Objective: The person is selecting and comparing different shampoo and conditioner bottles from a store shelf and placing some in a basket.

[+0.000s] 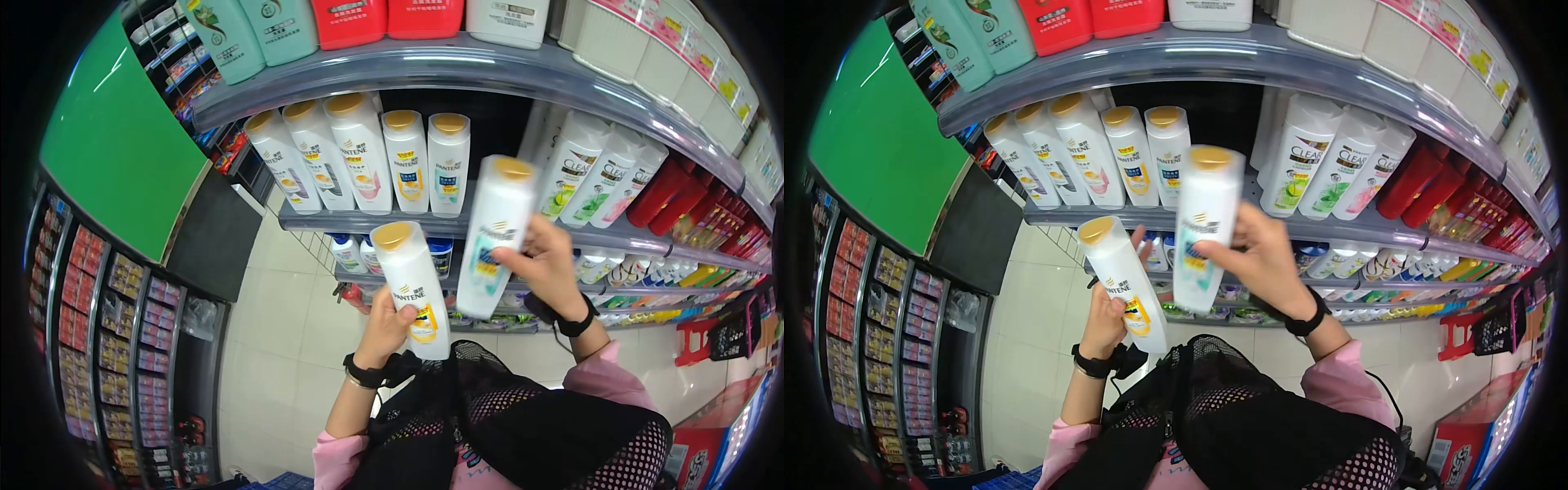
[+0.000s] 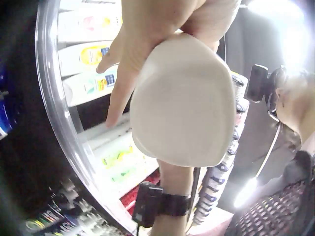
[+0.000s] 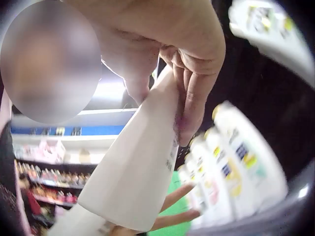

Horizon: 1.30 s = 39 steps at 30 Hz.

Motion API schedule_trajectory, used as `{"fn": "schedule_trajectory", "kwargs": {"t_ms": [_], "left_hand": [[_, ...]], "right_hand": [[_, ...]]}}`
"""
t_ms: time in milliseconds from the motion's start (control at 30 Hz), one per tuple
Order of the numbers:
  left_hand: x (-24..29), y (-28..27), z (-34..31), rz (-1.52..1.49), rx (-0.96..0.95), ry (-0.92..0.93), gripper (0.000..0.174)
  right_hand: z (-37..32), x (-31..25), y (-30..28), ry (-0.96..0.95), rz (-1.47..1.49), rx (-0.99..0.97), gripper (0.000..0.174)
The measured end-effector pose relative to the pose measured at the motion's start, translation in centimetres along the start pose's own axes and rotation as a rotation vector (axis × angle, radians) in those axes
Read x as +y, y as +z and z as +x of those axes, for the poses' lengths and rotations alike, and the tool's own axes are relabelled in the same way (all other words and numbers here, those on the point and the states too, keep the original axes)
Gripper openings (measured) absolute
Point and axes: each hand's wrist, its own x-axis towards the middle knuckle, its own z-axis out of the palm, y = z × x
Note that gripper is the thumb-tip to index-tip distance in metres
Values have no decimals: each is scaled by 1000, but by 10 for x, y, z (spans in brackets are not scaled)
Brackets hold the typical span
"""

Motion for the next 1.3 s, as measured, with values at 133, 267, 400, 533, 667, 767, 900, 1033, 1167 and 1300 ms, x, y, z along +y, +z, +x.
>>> {"fn": "schedule_trajectory", "kwargs": {"t_ms": [133, 267, 400, 533, 667, 767, 900, 1033, 1167, 1300], "left_hand": [[-4, 10, 4, -27, -112, -128, 71], [-9, 18, 1, -61, -104, -170, 72], [-6, 14, 0, -92, -61, -223, 86], [-4, 11, -2, 18, -69, -245, 75], [-4, 11, -3, 186, -96, -210, 56], [-4, 10, -8, 274, -55, -203, 48], [-16, -5, -5, 385, -17, -12, 39], [-8, -8, -9, 453, 87, -87, 25], [4, -9, -13, 406, 129, -111, 27], [4, -16, -22, 373, 124, -140, 27]], "right_hand": [[-4, 30, 23, 211, 163, -92, 34], [-7, 33, 29, 165, -57, -62, 31], [-7, 29, 24, -2, -446, -123, 26], [-6, 27, 26, -189, -526, -19, 26], [1, 10, 31, -142, -356, -184, 43], [7, 7, 37, -32, -268, -313, 48], [6, -3, 29, 46, -307, -374, 46], [9, -13, 13, -43, -172, -159, 45], [28, -19, -11, -42, -194, 99, 48], [53, -12, -15, -133, -491, 282, 40]]}}
